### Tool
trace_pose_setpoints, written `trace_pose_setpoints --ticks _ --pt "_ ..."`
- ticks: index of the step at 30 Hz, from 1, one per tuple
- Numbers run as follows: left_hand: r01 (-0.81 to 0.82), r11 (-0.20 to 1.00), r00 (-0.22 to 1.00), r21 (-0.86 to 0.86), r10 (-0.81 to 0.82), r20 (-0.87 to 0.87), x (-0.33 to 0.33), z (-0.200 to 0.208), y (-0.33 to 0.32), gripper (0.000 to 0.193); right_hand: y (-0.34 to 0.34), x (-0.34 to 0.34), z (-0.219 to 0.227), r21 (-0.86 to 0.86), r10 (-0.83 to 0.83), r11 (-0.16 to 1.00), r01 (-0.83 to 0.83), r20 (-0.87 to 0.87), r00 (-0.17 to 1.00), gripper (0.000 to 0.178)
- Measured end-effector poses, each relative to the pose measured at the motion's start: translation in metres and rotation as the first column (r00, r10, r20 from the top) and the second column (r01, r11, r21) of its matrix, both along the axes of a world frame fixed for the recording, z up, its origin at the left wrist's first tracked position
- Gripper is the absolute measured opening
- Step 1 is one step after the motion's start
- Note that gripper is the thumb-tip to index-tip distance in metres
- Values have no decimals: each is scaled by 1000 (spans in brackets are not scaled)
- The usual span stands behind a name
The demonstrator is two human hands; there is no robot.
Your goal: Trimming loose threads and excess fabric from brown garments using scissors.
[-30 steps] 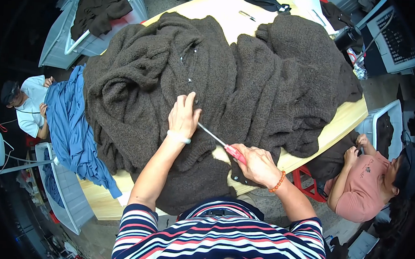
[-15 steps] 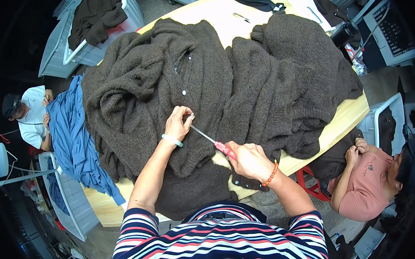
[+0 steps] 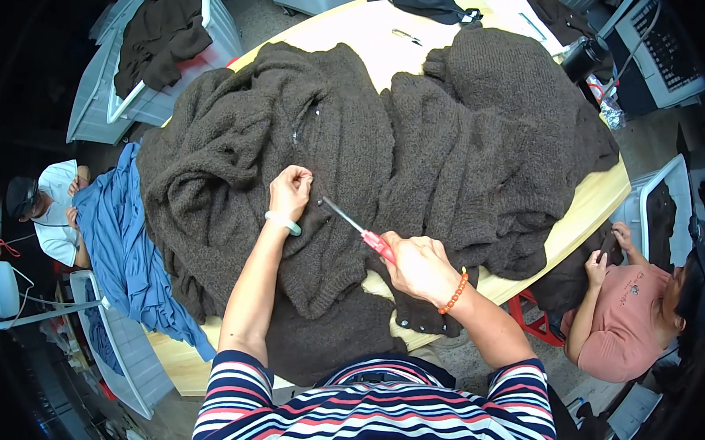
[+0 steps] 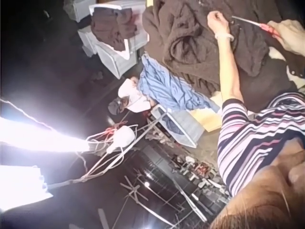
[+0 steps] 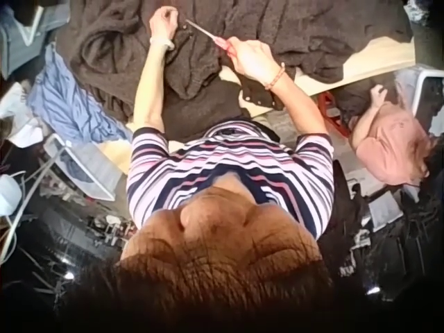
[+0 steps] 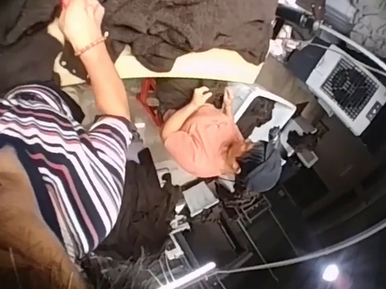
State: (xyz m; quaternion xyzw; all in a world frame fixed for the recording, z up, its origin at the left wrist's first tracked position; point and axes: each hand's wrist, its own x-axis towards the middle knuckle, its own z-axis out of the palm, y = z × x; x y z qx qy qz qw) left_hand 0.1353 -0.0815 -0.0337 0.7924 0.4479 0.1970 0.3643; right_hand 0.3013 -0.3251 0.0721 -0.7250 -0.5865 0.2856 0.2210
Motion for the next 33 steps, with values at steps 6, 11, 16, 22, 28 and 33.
trace_pose_setpoints --ticks 6,11,16,22,28,33 --pt "48 954 906 -297 83 414 -20 -6 2 6 17 2 -2 -61 3 998 -6 -43 999 21" --pt "-11 977 994 215 35 -108 12 40 -5 12 14 8 -8 0 13 1000 -13 -74 997 20" --pt "12 759 984 652 105 -140 48 64 25 19 19 13 0 -8 -20 1000 19 -92 996 21" --pt "226 936 950 269 -151 -274 25 35 88 16 38 18 -4 -32 -38 999 36 -86 996 18" --pt "188 876 923 -444 -4 384 2 23 90 16 65 15 -5 87 -72 994 71 2 997 17" --pt "180 794 879 -580 135 458 -8 18 95 18 85 11 -15 98 -57 993 61 -44 997 24"
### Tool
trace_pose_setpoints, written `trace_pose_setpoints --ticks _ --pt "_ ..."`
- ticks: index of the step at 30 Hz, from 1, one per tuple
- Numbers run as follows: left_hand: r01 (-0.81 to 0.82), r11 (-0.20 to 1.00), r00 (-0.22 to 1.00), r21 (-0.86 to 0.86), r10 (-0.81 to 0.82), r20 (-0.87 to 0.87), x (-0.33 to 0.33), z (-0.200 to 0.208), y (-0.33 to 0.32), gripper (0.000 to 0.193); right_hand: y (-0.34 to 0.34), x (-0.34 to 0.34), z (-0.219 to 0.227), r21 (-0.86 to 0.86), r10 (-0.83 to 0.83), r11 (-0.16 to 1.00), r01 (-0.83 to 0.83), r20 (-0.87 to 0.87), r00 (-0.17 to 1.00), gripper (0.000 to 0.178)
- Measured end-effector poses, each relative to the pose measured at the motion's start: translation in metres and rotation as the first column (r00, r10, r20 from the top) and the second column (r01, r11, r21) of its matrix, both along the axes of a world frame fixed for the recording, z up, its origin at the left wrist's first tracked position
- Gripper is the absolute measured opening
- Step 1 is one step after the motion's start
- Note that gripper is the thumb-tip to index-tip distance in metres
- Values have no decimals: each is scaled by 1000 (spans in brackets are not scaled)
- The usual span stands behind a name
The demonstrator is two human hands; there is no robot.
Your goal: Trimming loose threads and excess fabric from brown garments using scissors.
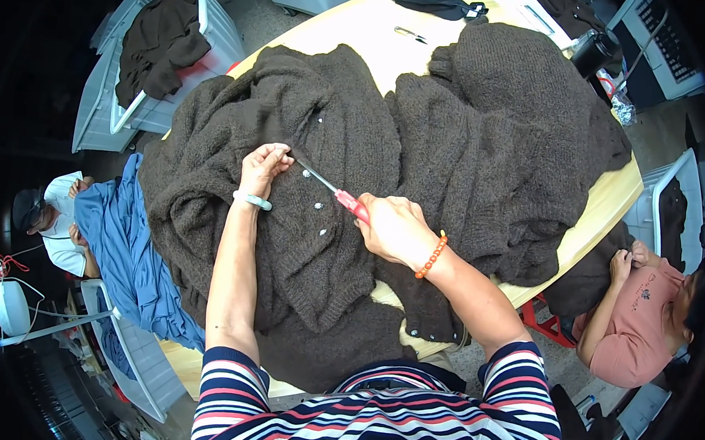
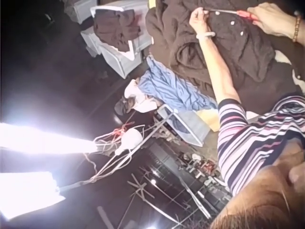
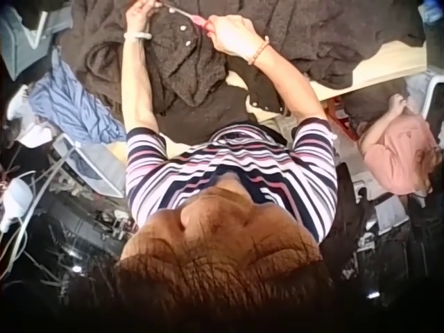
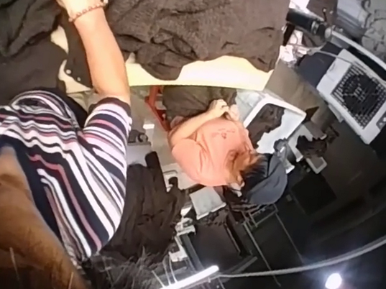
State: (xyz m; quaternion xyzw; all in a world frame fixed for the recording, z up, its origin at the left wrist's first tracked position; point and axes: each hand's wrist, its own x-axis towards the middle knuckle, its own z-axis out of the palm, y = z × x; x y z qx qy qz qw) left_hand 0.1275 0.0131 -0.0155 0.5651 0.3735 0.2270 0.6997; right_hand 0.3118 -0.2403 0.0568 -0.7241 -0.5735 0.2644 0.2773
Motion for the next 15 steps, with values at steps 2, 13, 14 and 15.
trace_pose_setpoints --ticks 2,13,14,15 --pt "1 1000 1000 -16 -1 28 -4 -4 3 18 4 -2 -6 2 7 1000 -7 2 1000 23" --pt "-116 991 993 -71 114 -30 -7 -9 -2 20 10 -16 -9 -16 49 999 -52 -134 990 19" --pt "-103 967 977 233 142 -157 -10 -8 -7 24 7 -12 -6 -73 27 997 -39 -165 986 21" --pt "-42 858 941 513 206 -267 -14 -7 -14 28 5 -7 -4 -130 4 991 -30 -196 981 22"
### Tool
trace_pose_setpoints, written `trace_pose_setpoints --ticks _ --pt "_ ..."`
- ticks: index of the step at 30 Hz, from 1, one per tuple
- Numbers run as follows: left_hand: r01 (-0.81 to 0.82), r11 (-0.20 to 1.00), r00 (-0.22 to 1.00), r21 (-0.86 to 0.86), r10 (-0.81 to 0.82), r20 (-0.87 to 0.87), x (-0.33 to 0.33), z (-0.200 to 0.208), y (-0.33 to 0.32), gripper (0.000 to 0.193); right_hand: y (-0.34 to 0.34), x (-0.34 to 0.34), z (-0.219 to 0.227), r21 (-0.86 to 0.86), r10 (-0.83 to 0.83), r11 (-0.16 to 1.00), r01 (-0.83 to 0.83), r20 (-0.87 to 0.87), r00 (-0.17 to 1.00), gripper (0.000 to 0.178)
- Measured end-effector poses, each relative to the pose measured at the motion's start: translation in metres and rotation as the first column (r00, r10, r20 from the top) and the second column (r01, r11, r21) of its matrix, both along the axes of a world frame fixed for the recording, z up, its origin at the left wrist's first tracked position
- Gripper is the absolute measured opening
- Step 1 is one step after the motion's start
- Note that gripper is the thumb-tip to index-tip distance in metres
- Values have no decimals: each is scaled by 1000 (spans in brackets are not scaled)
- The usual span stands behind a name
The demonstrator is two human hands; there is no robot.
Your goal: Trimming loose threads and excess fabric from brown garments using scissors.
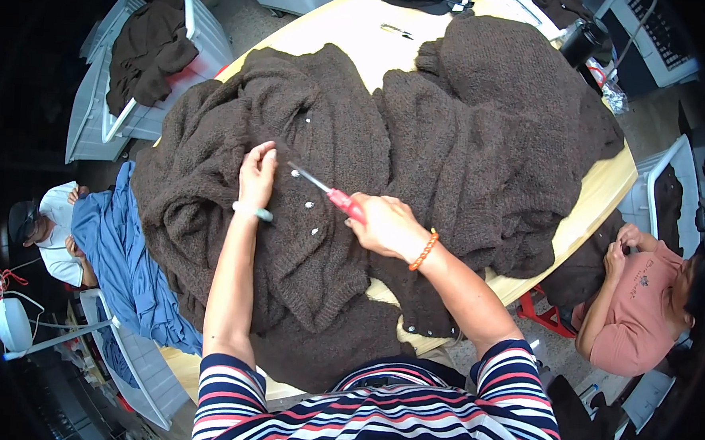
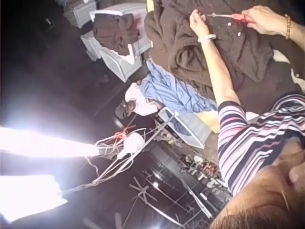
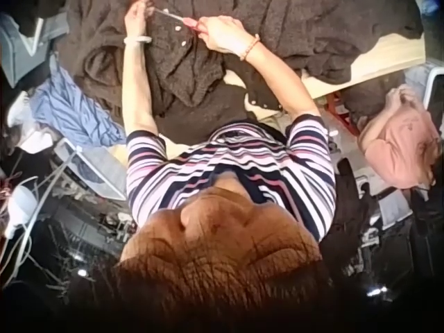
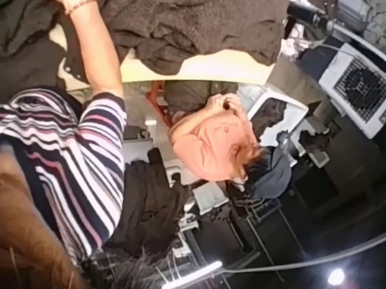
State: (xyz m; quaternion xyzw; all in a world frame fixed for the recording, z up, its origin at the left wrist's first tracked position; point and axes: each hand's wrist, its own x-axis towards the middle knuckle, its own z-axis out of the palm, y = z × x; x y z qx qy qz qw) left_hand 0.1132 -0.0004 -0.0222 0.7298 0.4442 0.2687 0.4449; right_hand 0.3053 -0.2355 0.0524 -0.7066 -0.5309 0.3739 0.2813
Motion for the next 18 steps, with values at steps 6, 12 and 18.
trace_pose_setpoints --ticks 6,12,18 --pt "551 729 799 407 -320 -508 47 70 -163 72 -63 62 -58 -79 -316 948 307 -140 938 38" --pt "781 622 421 64 -447 -789 29 18 -228 101 -98 89 -79 -290 -536 835 468 -238 810 38" --pt "845 511 307 157 -223 -925 17 -5 -231 72 -118 96 -116 -103 -458 888 447 -144 877 42"
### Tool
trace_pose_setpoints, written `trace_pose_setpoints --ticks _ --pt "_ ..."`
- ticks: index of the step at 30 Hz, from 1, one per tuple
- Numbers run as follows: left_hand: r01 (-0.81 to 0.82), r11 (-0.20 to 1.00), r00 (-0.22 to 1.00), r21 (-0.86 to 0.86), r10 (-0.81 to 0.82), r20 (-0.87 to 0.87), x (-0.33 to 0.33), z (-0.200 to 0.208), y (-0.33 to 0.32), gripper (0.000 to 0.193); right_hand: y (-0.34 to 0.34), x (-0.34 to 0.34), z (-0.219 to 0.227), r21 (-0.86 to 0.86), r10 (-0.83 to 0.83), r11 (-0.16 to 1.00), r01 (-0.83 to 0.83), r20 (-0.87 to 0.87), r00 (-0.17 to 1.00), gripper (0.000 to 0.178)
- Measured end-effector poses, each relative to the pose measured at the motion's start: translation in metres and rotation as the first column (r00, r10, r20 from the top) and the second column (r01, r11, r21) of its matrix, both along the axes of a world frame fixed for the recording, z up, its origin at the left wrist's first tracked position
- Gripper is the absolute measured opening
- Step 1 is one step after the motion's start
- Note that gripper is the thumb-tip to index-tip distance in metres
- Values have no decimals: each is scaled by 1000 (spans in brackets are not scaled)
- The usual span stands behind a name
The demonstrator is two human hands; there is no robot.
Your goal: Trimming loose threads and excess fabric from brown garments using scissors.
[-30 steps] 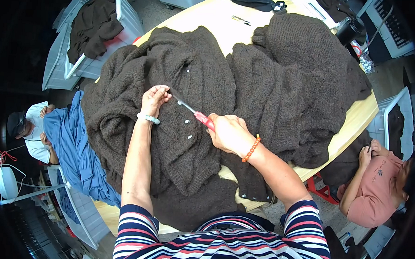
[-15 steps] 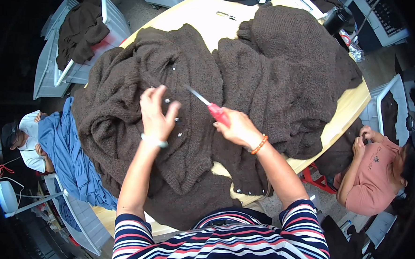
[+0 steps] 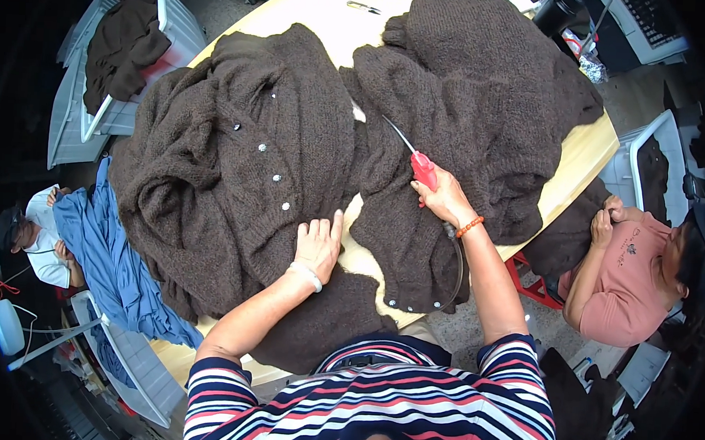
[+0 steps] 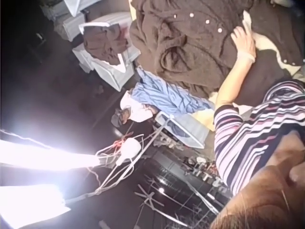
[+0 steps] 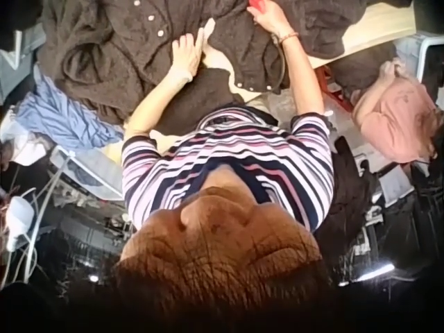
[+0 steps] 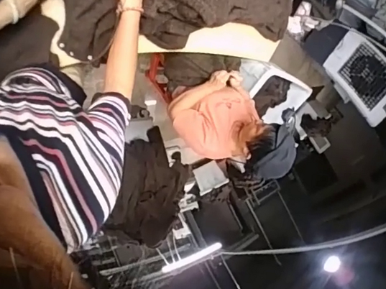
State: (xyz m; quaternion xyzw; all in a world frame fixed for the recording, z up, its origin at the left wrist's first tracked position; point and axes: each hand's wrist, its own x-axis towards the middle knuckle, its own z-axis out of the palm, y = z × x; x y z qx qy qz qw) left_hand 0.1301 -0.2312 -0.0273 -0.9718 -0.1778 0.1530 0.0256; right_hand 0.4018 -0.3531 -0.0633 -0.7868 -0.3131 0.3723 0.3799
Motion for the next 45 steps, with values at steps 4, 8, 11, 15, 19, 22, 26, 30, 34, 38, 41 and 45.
trace_pose_setpoints --ticks 4,8,11,15,19,22,26,30,34,38,41,45 --pt "-55 856 826 -513 328 459 -11 12 30 21 3 -7 13 -5 72 997 -72 18 997 44" --pt "-56 314 357 -948 893 275 -29 80 61 24 -2 -18 44 5 121 992 -123 121 985 42" --pt "82 216 -44 -973 976 213 -102 82 89 35 -9 -29 55 210 99 960 -187 372 923 39" --pt "-95 112 -22 -989 993 114 -148 48 81 38 0 -61 108 33 285 953 -300 228 931 41" --pt "60 38 -32 -997 999 36 -130 23 68 28 11 -108 145 -107 554 831 -546 259 791 33" --pt "122 -15 -49 -992 999 -21 -119 18 64 18 6 -137 161 -90 680 723 -685 267 683 30" --pt "123 -53 -73 -991 995 -63 -127 10 62 13 5 -155 169 -145 823 566 -811 158 546 30" --pt "94 -74 -77 -993 994 -81 -135 7 59 10 12 -156 169 -191 743 667 -720 246 622 30" --pt "133 -12 -65 -991 998 -21 -138 2 63 9 11 -160 168 -168 838 544 -822 169 520 28" --pt "89 -126 64 -988 991 -121 -144 13 77 18 15 -151 166 -118 729 675 -728 256 635 30" --pt "75 -274 164 -959 952 -259 -135 43 71 20 12 -148 163 -50 677 707 -705 337 654 22" --pt "21 -228 165 -974 961 -221 -145 43 52 23 13 -150 162 -85 693 704 -705 299 656 25"
